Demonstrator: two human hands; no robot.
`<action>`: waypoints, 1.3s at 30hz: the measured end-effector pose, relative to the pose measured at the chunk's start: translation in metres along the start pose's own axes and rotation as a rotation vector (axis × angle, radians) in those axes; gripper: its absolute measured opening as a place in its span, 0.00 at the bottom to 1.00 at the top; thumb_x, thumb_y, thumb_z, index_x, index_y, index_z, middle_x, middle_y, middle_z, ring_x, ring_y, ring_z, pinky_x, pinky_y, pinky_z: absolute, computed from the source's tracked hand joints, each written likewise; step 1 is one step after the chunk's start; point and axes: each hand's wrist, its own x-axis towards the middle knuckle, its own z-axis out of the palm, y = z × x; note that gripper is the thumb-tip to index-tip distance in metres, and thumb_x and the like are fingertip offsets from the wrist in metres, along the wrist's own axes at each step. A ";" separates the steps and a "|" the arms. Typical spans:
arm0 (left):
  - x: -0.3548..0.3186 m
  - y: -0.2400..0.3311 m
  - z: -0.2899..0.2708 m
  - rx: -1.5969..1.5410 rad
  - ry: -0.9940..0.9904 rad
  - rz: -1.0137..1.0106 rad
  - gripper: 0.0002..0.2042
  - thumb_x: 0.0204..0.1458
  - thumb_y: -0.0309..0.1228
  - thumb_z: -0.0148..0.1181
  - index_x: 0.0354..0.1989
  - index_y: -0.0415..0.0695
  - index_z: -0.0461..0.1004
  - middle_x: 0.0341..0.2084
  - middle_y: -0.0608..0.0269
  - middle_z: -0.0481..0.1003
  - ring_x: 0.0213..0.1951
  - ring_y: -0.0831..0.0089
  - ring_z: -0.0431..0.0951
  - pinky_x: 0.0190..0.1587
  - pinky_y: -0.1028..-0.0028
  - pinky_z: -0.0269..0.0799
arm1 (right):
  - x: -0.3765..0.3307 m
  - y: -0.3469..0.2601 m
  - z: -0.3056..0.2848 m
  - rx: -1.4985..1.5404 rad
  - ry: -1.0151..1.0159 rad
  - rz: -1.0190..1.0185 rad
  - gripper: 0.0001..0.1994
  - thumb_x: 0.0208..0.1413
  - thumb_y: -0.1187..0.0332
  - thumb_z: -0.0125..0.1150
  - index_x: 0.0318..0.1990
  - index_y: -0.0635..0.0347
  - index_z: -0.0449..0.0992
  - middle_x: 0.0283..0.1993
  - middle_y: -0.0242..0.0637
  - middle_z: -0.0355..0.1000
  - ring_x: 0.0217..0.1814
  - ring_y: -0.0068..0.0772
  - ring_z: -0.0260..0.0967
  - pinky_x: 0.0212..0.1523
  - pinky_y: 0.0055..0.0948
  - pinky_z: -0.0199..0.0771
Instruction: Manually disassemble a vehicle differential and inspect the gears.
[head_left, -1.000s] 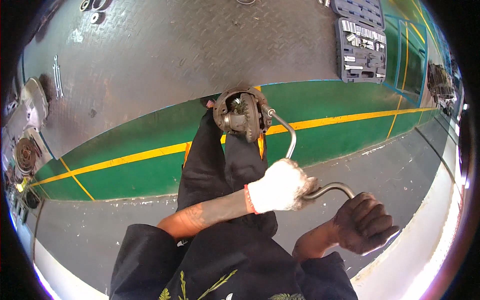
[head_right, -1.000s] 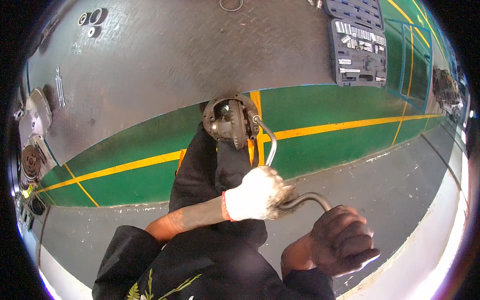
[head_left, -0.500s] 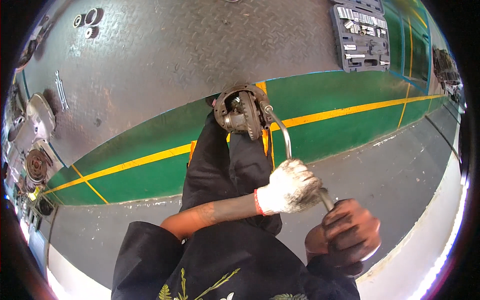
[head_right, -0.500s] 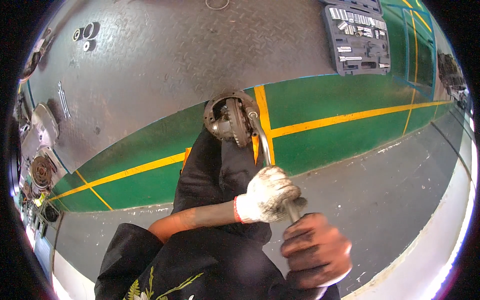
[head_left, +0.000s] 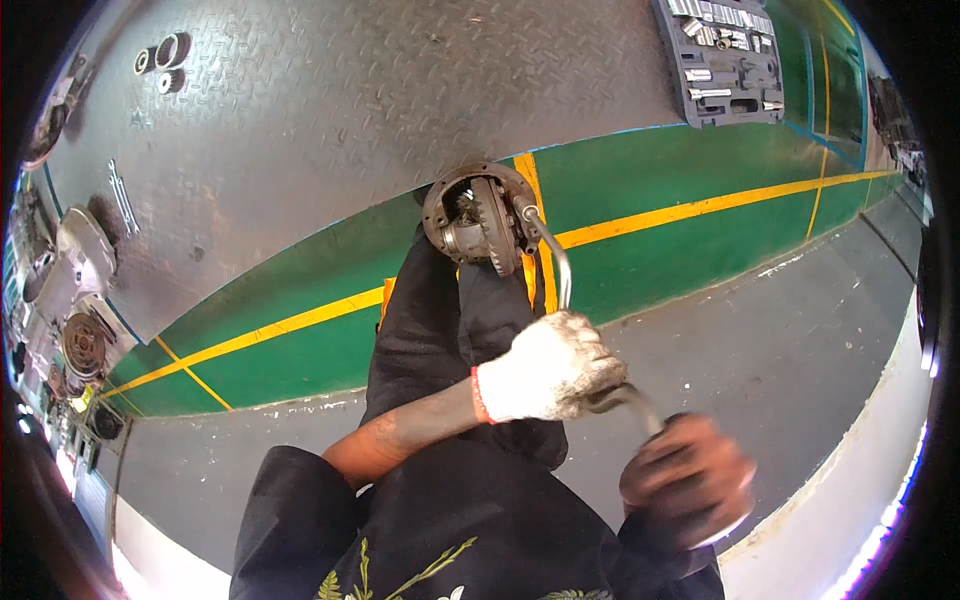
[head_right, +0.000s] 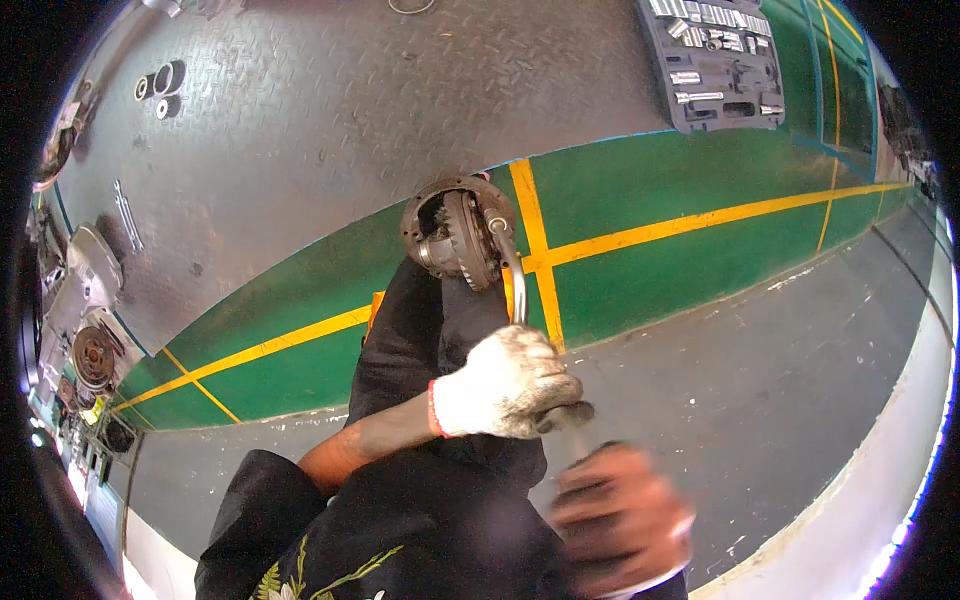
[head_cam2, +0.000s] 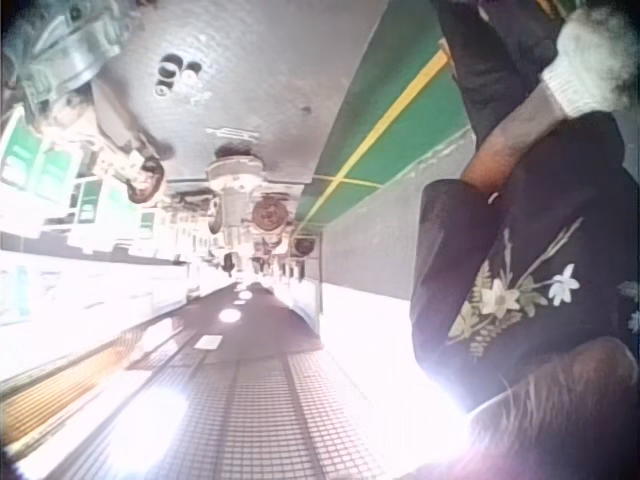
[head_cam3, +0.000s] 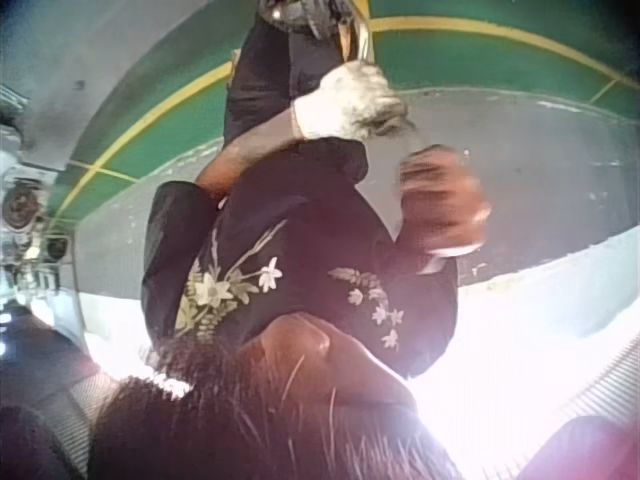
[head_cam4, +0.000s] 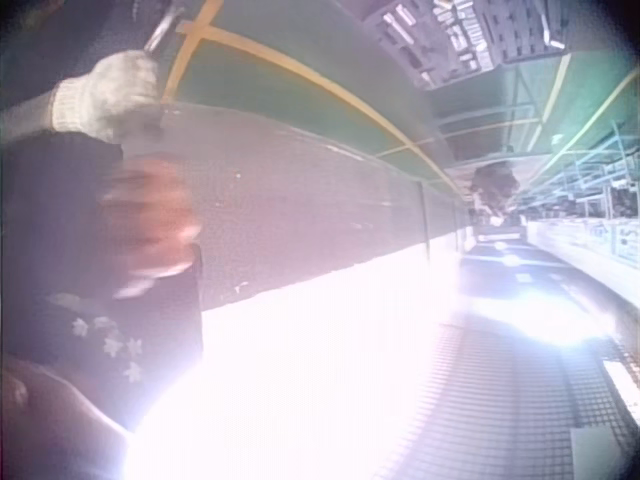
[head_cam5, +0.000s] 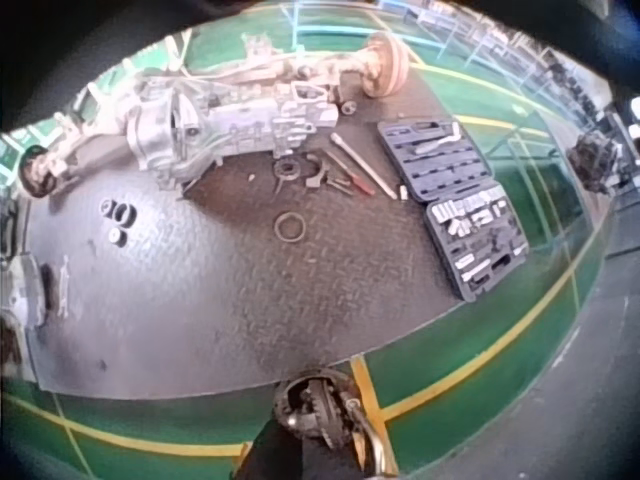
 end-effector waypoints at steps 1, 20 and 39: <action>-0.004 0.003 0.002 0.004 -0.112 0.026 0.13 0.45 0.47 0.71 0.30 0.53 0.80 0.18 0.66 0.72 0.27 0.58 0.77 0.37 0.60 0.72 | -0.006 0.000 0.002 -0.021 -0.043 -0.045 0.26 0.66 0.66 0.52 0.11 0.50 0.59 0.08 0.26 0.53 0.07 0.24 0.56 0.12 0.27 0.61; 0.021 0.023 0.013 0.032 -0.268 -0.098 0.13 0.41 0.46 0.67 0.26 0.50 0.75 0.15 0.62 0.69 0.21 0.57 0.76 0.28 0.57 0.71 | -0.020 -0.006 -0.027 -0.026 0.214 -0.151 0.23 0.60 0.69 0.62 0.14 0.49 0.60 0.10 0.27 0.56 0.09 0.24 0.60 0.13 0.31 0.68; 0.006 0.012 -0.007 0.024 0.104 -0.034 0.12 0.38 0.40 0.67 0.31 0.50 0.78 0.13 0.65 0.67 0.16 0.59 0.73 0.23 0.60 0.69 | -0.037 0.005 -0.013 -0.175 0.197 -0.033 0.23 0.61 0.73 0.56 0.13 0.50 0.57 0.11 0.28 0.60 0.14 0.30 0.68 0.22 0.38 0.78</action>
